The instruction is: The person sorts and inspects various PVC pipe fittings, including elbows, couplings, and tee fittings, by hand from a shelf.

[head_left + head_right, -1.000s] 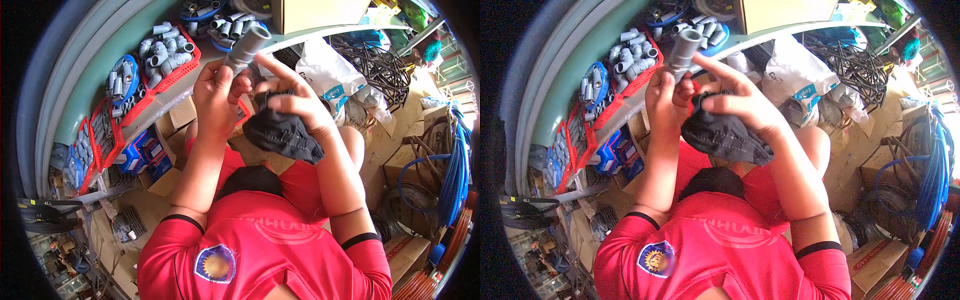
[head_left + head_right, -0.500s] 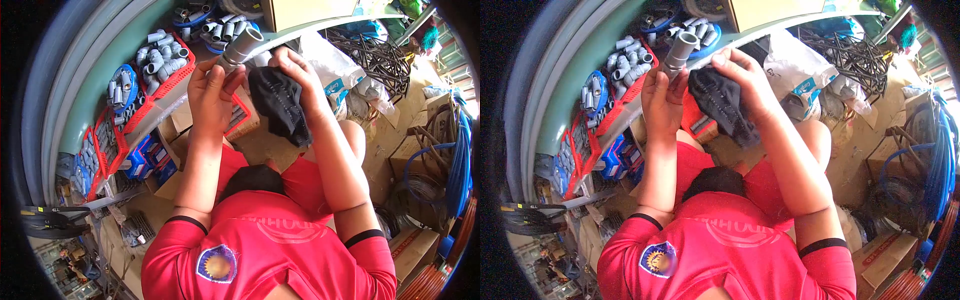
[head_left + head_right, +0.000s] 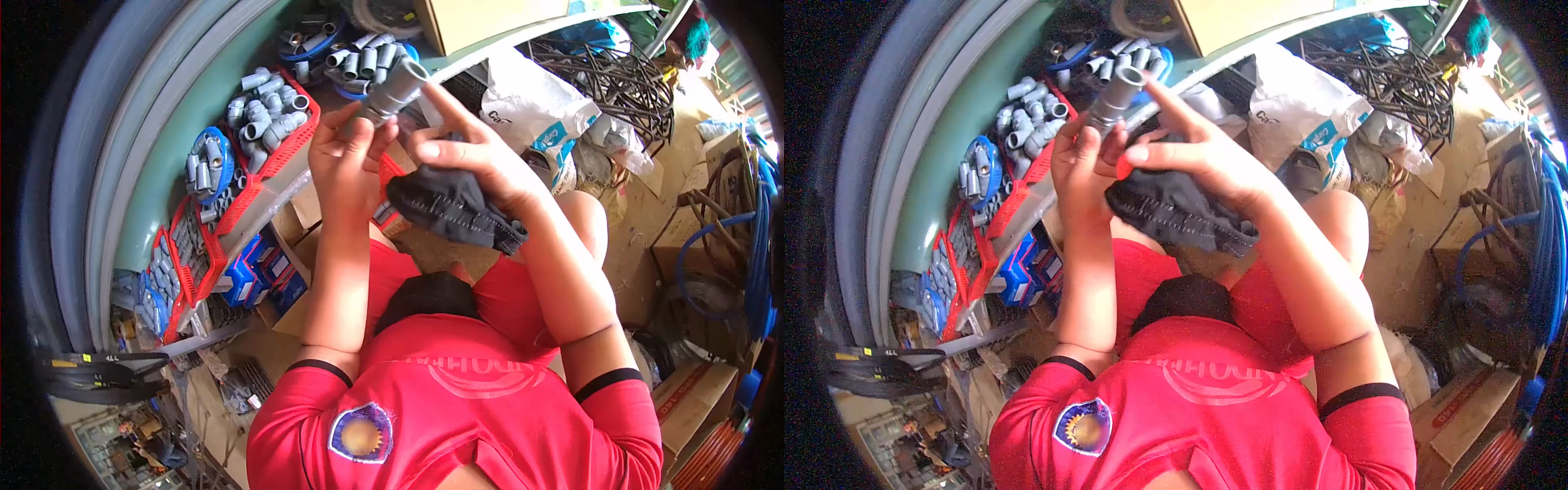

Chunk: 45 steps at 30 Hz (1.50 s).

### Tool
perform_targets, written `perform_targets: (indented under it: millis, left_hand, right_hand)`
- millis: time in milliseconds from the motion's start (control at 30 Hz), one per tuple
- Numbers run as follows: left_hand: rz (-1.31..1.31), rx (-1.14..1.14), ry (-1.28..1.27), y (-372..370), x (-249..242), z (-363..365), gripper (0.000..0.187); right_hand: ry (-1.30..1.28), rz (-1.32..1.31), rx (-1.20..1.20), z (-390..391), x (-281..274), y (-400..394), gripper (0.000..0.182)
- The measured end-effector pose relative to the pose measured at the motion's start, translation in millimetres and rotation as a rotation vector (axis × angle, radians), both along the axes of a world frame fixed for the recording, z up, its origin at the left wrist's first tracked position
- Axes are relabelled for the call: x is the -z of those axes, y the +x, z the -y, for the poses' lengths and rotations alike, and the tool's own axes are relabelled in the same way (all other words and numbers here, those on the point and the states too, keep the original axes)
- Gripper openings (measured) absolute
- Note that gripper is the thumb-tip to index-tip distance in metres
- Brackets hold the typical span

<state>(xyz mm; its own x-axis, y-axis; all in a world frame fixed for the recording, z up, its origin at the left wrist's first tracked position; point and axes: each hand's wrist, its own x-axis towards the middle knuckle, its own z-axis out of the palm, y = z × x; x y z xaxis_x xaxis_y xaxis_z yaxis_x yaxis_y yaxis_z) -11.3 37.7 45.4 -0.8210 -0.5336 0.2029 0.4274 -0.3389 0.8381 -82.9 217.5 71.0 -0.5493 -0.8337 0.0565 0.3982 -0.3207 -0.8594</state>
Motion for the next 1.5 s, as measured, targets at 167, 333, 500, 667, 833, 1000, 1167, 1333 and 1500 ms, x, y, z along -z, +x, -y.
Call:
perform_targets:
  millis: [167,333,500,667,833,1000,1167,1333,1500]
  left_hand:
    - [-0.106,-0.164,0.344,-29.2,26.0,61.7,0.026]
    - [0.003,0.208,0.53,-14.5,20.8,50.7,0.03]
    - [0.02,-0.124,0.008,-20.7,15.1,2.8,0.017]
    - [0.097,-0.1,0.145,-20.2,18.0,42.3,0.02]
    - [0.114,0.142,0.103,-0.5,5.0,16.8,0.028]
    - [0.164,0.195,-0.325,-6.2,-5.2,-0.6,0.034]
    - [0.341,0.327,-0.576,2.7,-22.4,8.9,0.031]
    - [0.23,0.198,-0.653,7.1,-18.3,-1.1,0.031]
    - [0.186,0.106,-0.721,10.7,-17.9,-12.2,0.034]
  right_hand:
    - [-0.137,-0.177,-0.323,2.5,-5.2,10.4,0.039]
    - [0.025,-0.027,0.109,21.5,9.2,13.5,0.084]
    - [0.049,-0.184,0.117,27.1,18.3,10.2,0.068]
    - [-0.062,-0.449,0.018,33.0,11.8,29.0,0.033]
    - [0.145,-0.109,0.136,27.4,18.8,-3.0,0.074]
    - [0.087,-0.35,0.243,28.1,23.7,-9.5,0.05]
    - [0.144,-0.637,0.33,19.7,27.9,-13.5,0.045]
    - [0.124,-0.485,0.292,15.1,22.8,-13.4,0.041]
    - [0.192,-0.376,0.42,15.6,21.1,-2.5,0.041]
